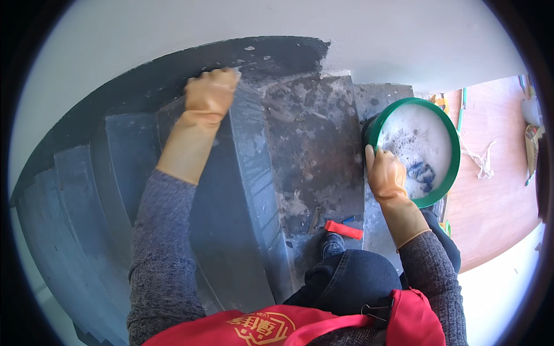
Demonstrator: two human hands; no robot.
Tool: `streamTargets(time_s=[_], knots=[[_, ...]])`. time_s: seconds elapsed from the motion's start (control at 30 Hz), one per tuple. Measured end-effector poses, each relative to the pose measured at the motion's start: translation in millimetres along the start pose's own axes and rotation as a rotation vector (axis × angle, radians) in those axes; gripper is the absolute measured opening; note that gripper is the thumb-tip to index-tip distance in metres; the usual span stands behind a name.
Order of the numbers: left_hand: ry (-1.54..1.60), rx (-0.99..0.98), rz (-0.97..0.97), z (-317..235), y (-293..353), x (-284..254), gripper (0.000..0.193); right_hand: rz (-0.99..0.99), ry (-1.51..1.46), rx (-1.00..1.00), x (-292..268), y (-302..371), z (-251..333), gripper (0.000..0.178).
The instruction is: The person cleans a spiral staircase by scraping residue from the steps with a scraper, then wiping the surfaces with a blue cloth. The person repeatedly dips the cloth into a green bucket of soapy water and scrubs multiple steps, moving downward along the staircase.
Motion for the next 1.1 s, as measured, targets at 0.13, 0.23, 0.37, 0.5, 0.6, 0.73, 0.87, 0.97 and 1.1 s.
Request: streamTargets(time_s=[0.13,0.23,0.37,0.5,0.6,0.73,0.87,0.97,1.1], knots=[[-0.037,0.141,-0.016,3.0,2.5,-4.6,0.027,0.010,-0.023,-0.014,0.8,1.8,-0.2,0.044],[-0.062,-0.033,-0.041,6.9,6.0,-14.4,0.033,0.001,-0.030,-0.011,-0.1,1.6,-0.5,0.045],[-0.045,0.008,0.068,-3.1,1.5,-11.3,0.016,0.003,-0.009,-0.016,-1.8,0.3,0.5,0.046],[-0.042,0.061,-0.027,-3.5,-3.8,16.0,0.015,0.018,-0.052,-0.014,-3.4,1.0,-0.2,0.045],[-0.043,-0.042,-0.137,27.9,10.0,26.5,0.017,0.021,-0.048,-0.026,-3.4,1.3,-1.5,0.044],[-0.029,-0.030,-0.299,96.4,56.9,-11.9,0.014,-0.004,-0.070,-0.037,-2.2,1.0,-2.2,0.042],[0.245,-0.190,-0.552,120.0,72.8,-25.3,0.015,-0.042,-0.061,-0.060,-3.2,1.0,-0.8,0.040],[-0.112,-0.236,-0.509,99.4,56.9,1.4,0.034,0.017,-0.096,-0.019,-4.2,-0.2,-1.4,0.038],[-0.032,-0.264,-0.247,96.3,51.8,29.7,0.030,0.031,-0.099,-0.036,-3.5,-0.7,-2.5,0.041]])
Point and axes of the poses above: each hand's wrist, its own y-axis away from the middle knuckle, its own x-axis out of the palm, z = x × y, the point moved 2 cm from there along -y, towards the middle knuckle, and after that the axes turned 11 degrees about z, right-handed, at the moved point
